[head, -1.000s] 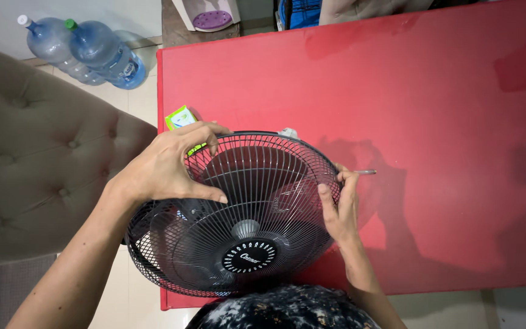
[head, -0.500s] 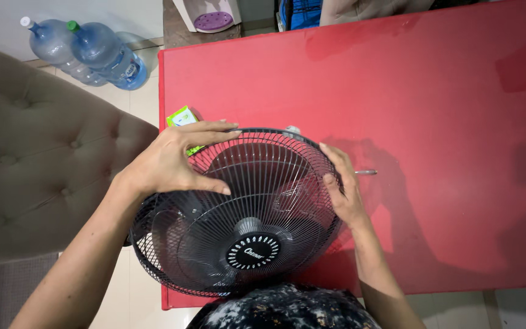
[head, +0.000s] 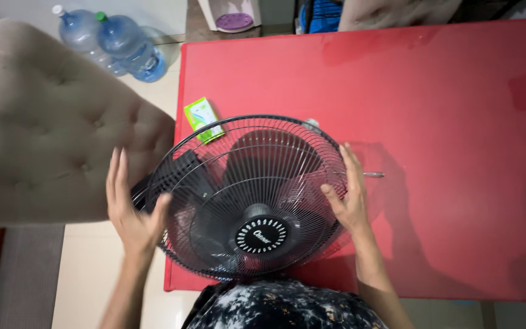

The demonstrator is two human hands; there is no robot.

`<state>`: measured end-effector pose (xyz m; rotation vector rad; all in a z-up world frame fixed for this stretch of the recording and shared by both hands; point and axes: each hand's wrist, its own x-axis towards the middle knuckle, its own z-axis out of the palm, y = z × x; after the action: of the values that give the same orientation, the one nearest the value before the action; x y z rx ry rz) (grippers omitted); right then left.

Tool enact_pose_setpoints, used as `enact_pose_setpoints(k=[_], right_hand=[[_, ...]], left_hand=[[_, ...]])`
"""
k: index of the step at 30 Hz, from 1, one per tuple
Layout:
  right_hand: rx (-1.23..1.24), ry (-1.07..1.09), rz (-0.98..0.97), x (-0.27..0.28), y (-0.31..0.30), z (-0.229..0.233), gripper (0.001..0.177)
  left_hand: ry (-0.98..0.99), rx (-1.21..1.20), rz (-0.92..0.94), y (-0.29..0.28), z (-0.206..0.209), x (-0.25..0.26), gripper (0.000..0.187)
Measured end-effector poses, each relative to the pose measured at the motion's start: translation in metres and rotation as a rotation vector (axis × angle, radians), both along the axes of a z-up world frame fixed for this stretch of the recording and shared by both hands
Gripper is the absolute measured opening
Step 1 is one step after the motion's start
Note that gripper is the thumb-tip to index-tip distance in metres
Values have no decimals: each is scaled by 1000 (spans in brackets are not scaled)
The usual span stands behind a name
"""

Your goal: The person assembles a table fan by attaching the front and rear wire cages to the fan body. They align the cages, press them into place, and rotate the fan to check fit. The fan remains on a red table throughout.

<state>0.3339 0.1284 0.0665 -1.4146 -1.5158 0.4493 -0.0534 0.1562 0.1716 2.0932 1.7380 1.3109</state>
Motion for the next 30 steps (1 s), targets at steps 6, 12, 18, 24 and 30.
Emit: enact_pose_setpoints(k=[6,12,18,24,30], right_hand=[[53,-14,-16,-11,-4,2,80],[58,42,-36,-20,-6,5,75],[25,24,-86,-25,-12,5,77],[2,68,-95,-28,-18,14,80],[2,54,-157,-37,-22,23,83]], left_hand=[[-380,-261,165,-88,-106,2,88],[-510,-220,224,-92,-108,11,87],[-521,-258,261,-93,-99,13,86],[-473,-223,267,-97,-92,13,85],[-496,-217,290,-99,-86,13,80]])
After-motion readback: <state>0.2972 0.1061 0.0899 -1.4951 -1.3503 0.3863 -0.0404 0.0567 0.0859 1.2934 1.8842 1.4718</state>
